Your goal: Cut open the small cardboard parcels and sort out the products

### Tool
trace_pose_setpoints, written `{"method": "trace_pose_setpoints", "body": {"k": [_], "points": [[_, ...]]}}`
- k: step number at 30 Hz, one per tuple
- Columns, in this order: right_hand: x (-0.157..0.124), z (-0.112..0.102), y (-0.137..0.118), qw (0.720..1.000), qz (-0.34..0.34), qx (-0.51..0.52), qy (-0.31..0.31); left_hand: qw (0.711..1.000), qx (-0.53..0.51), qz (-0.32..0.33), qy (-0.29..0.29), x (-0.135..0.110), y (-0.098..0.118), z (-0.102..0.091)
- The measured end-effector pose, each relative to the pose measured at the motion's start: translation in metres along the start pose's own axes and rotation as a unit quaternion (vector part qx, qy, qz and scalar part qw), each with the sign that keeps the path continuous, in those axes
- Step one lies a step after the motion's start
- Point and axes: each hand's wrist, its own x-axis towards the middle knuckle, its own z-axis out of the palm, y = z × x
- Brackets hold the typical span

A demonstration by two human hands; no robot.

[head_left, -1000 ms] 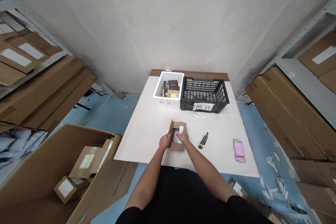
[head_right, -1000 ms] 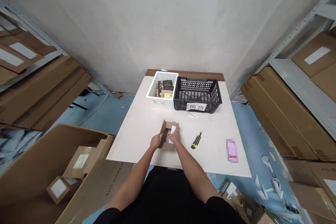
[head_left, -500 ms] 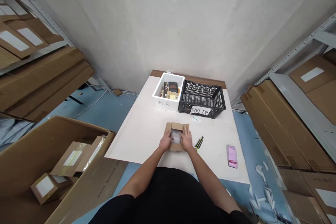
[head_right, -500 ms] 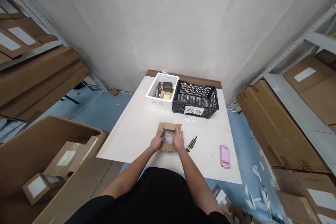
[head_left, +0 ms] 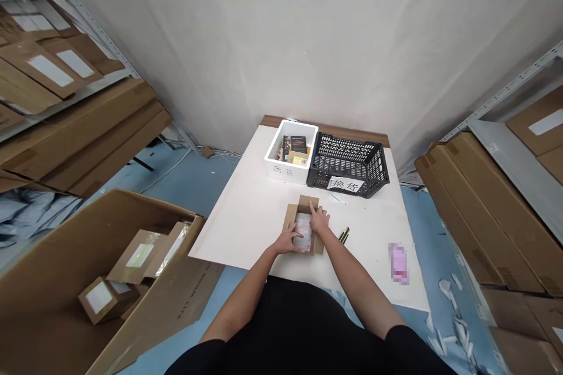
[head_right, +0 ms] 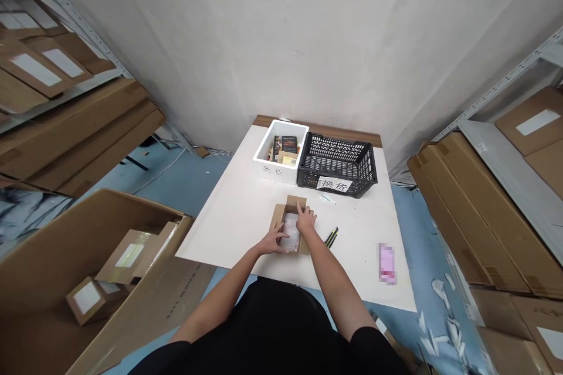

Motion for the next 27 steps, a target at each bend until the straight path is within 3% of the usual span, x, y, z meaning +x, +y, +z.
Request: {"method": "trace_pose_setpoints", "body": {"k": [4, 8, 12, 14, 17, 20, 24, 27], "points": [[0.021, -0.003, -0.007, 0.998, 0.029, 0.030, -0.050, 0.998, 0.063, 0.022, 0.015, -0.013, -0.001, 0.011], [0.024, -0.011, 0.000, 0.994, 0.022, 0.065, -0.088, 0.993, 0.068, 0.012, 0.097, -0.019, 0.006, 0.023], [0.001, -0.009, -0.001, 0.993, 0.000, 0.093, 0.070, 0.989, 0.060, -0.016, 0.131, -0.016, 0.011, 0.027], [-0.011, 0.002, -0.009, 0.984, -0.057, 0.108, 0.129, 0.990, 0.065, -0.011, 0.121, -0.010, 0.009, 0.026], [-0.014, 0.027, -0.024, 0.981, -0.121, 0.123, 0.084, 0.992, 0.070, -0.020, 0.102, 0.003, 0.002, 0.020], [0.001, 0.044, -0.032, 0.987, -0.091, 0.131, 0.019, 0.988, 0.124, -0.046, 0.079, 0.015, 0.001, 0.008], [0.019, 0.040, -0.040, 0.991, -0.057, 0.114, -0.037, 0.976, 0.198, -0.061, 0.070, 0.014, 0.012, -0.013], [0.034, 0.035, -0.051, 0.990, -0.056, 0.107, -0.067, 0.976, 0.197, -0.058, 0.073, 0.010, 0.011, -0.025]]}}
